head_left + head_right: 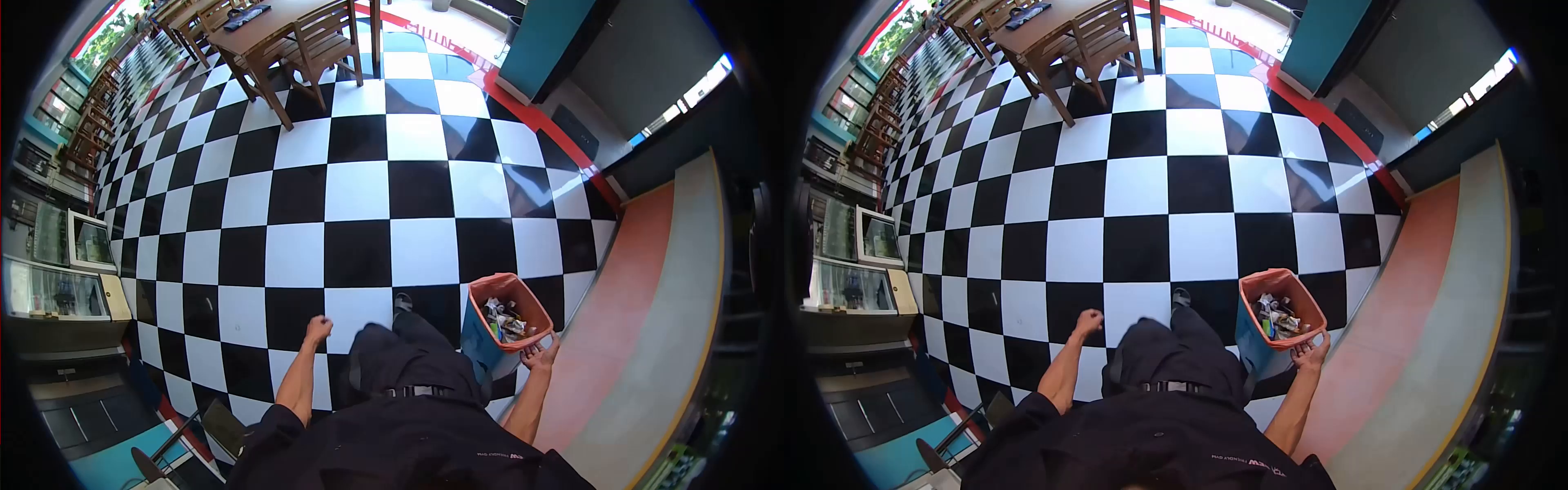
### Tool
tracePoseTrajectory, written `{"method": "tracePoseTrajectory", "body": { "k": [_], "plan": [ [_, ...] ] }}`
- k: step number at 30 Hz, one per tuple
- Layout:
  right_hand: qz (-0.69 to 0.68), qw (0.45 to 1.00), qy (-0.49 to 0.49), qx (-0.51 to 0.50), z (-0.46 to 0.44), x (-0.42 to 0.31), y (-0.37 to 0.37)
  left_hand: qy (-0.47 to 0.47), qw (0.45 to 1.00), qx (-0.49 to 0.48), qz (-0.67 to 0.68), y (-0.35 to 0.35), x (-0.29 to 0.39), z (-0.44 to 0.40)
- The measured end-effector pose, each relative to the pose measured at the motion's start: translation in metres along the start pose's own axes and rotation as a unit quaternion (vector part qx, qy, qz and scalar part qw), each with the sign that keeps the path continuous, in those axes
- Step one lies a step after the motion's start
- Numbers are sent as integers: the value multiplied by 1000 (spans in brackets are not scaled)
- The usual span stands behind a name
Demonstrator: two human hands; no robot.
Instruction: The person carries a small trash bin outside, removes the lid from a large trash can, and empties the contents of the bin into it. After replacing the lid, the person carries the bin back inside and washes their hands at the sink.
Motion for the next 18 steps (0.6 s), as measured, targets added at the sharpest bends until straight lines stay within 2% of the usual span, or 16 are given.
{"method": "tracePoseTrajectory", "body": {
  "k": [1,2,3,4,5,7,10,12,14,15,16,17,18],
  "plan": [
    [5,1000,3,23,-7,-20,-35,34,999,2,-22,-10,-27,-17],
    [1,1000,9,0,-17,-35,-60,90,995,-22,-36,-15,-28,-10],
    [8,1000,4,-24,-31,-51,-88,154,988,-19,6,-16,-18,4],
    [6,1000,2,-25,-48,-67,-111,175,983,-48,1,-26,-32,-5],
    [3,1000,-1,-27,-69,-82,-138,222,970,-63,73,-35,-38,-6],
    [1,1000,6,-21,-98,-114,-199,293,944,-147,40,-41,-19,-19],
    [-25,999,26,15,-149,-162,-279,304,942,-134,48,-28,30,-79],
    [-42,998,28,48,-173,-196,-321,344,926,-112,108,-3,69,-128],
    [-23,997,48,58,-188,-242,-391,310,939,-91,120,18,107,-222],
    [-27,996,61,67,-198,-266,-420,301,946,-107,58,41,152,-268],
    [-15,996,67,57,-207,-290,-453,221,971,-89,33,66,206,-319],
    [-6,996,67,54,-209,-308,-478,194,975,-107,-19,101,278,-357],
    [-21,995,75,59,-214,-326,-503,145,987,-63,-21,129,331,-406]
  ]
}}
Point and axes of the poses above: each hand's wrist, its own z-axis away from the middle knuckle, its own y-axis out of the back of the hand, x = y × z, the point moved 8 cm from there along -z, towards the middle knuckle, and after that the axes turned 7 degrees about -x, right-handed, at the moved point
